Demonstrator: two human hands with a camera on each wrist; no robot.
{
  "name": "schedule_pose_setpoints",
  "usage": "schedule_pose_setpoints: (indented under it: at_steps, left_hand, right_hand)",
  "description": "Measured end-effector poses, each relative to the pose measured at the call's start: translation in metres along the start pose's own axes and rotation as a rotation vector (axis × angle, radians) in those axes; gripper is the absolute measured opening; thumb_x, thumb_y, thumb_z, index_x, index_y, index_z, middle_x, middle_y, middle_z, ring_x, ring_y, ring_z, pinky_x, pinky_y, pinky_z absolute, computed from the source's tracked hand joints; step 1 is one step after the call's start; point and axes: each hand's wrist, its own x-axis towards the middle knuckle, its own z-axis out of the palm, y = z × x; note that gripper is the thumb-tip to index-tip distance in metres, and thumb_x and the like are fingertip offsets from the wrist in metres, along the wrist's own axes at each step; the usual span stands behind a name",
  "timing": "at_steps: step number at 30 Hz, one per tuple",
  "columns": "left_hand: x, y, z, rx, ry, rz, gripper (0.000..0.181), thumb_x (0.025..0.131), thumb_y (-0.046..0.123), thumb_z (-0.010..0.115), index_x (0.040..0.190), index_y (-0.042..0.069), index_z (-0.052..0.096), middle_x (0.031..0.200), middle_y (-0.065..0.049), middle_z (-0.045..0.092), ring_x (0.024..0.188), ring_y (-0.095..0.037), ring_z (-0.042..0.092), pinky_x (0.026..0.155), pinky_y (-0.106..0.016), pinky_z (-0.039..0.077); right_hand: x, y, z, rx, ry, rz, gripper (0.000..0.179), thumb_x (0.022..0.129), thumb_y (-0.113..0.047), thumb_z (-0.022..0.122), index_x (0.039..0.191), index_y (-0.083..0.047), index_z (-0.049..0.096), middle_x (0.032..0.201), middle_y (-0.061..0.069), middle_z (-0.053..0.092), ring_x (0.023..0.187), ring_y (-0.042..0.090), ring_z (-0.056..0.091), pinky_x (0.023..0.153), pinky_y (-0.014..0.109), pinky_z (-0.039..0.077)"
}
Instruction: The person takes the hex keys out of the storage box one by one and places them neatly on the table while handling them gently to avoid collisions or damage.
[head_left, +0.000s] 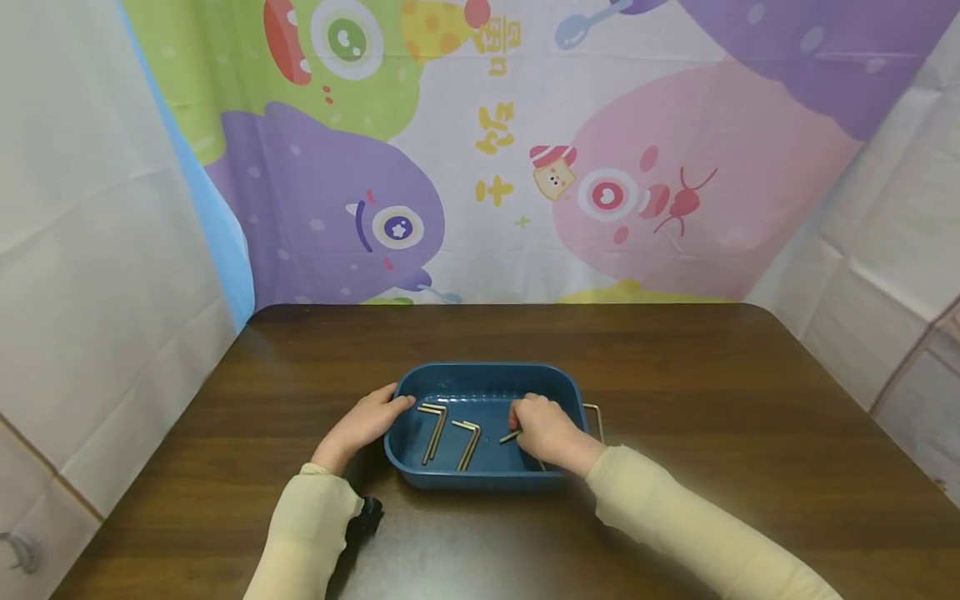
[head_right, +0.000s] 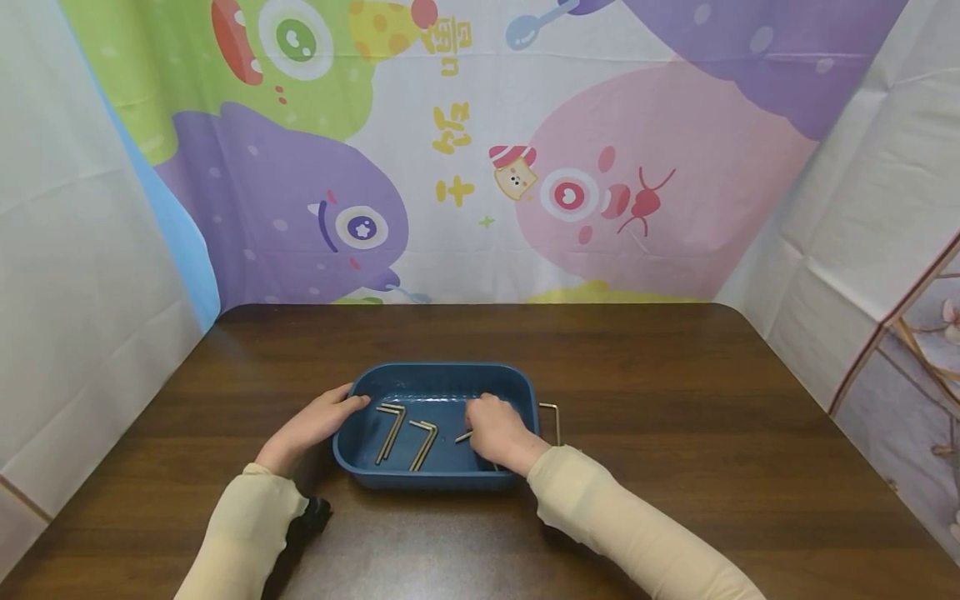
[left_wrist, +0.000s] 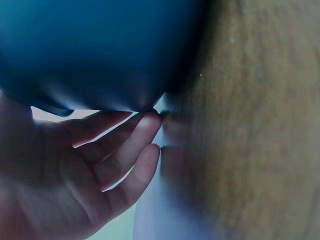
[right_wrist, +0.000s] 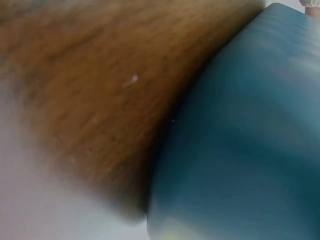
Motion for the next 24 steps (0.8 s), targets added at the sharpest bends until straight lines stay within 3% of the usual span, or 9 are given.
schedule_pose_setpoints:
  at_steps: [24]
  left_hand:
    - [0.000,-0.001,0.001,-0.002,0.003,-0.001,0.052,0.095,0.030,0.039,0.137,-0.001,0.036,0.133,-0.021,0.045,0.119,-0.036,0.046,0.098,-0.054,0.034]
  right_hand:
    - [-0.005,0.003,-0.020,0.103,0.061,0.009,0.015,0.073,0.002,0.062,0.069,-0.012,0.058,0.070,0.000,0.047,0.065,0.014,0.043,0.056,0.027,0.038]
